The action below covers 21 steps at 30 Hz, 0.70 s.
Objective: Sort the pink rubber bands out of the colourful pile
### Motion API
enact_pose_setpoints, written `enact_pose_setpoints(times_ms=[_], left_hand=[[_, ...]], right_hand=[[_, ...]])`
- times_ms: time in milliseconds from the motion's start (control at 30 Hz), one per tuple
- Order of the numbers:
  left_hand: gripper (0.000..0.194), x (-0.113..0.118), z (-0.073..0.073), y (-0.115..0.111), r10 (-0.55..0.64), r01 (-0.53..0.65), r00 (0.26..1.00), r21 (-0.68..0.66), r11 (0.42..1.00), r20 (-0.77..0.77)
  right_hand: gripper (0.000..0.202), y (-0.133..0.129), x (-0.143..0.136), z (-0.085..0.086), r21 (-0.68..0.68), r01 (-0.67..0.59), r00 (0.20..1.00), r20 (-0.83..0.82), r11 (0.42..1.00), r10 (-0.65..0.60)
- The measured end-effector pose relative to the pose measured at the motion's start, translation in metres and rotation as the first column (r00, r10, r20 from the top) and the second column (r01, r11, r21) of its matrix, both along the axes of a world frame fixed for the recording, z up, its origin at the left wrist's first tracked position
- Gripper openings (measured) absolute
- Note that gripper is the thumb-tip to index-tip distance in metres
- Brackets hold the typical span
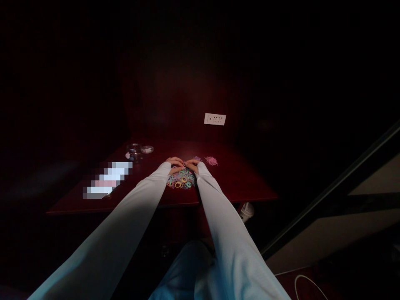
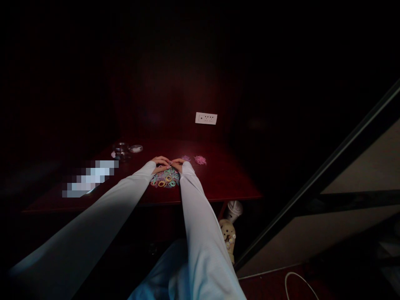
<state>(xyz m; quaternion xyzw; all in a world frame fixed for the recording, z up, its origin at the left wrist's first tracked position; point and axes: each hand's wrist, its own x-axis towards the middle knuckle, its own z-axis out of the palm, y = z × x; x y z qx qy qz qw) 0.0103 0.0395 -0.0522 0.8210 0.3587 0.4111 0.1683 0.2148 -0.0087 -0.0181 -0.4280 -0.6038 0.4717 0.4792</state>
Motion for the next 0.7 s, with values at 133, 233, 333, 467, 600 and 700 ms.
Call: enact_pose_setpoints(times_ms=[133,233,333,467,600,700], left_hand=[[0.028,0.001,0.001,-0.003,0.002,-0.002,1.000,0.001,1.000,0.002],[0.033,0.004,0.001,-0.006,0.032,-0.033,0.999,0.022,0.999,0.043],[0.040,0.007,0.001,-0.008,0.028,-0.030,0.996,0.026,0.999,0.079],[0.044,0.009,0.003,-0.011,0.020,-0.023,0.993,0.018,1.000,0.114],[0.040,0.008,0.005,-0.015,0.006,-0.007,0.995,0.017,1.000,0.101],[0.035,0.007,0.005,-0.016,-0.004,0.002,0.997,0.028,1.000,0.081]], right_hand=[[0.039,0.004,-0.002,-0.005,-0.023,0.034,0.999,-0.011,0.999,-0.034],[0.042,0.008,-0.002,-0.010,-0.024,0.047,0.999,-0.023,0.999,-0.048],[0.046,0.011,-0.003,-0.014,-0.020,0.060,0.998,-0.031,0.998,-0.061],[0.046,0.011,-0.005,-0.014,-0.035,0.103,0.994,-0.027,0.994,-0.104],[0.045,0.011,-0.005,-0.012,-0.040,0.133,0.991,-0.024,0.990,-0.134],[0.043,0.013,0.003,-0.010,0.017,0.221,0.973,-0.075,0.975,-0.219]])
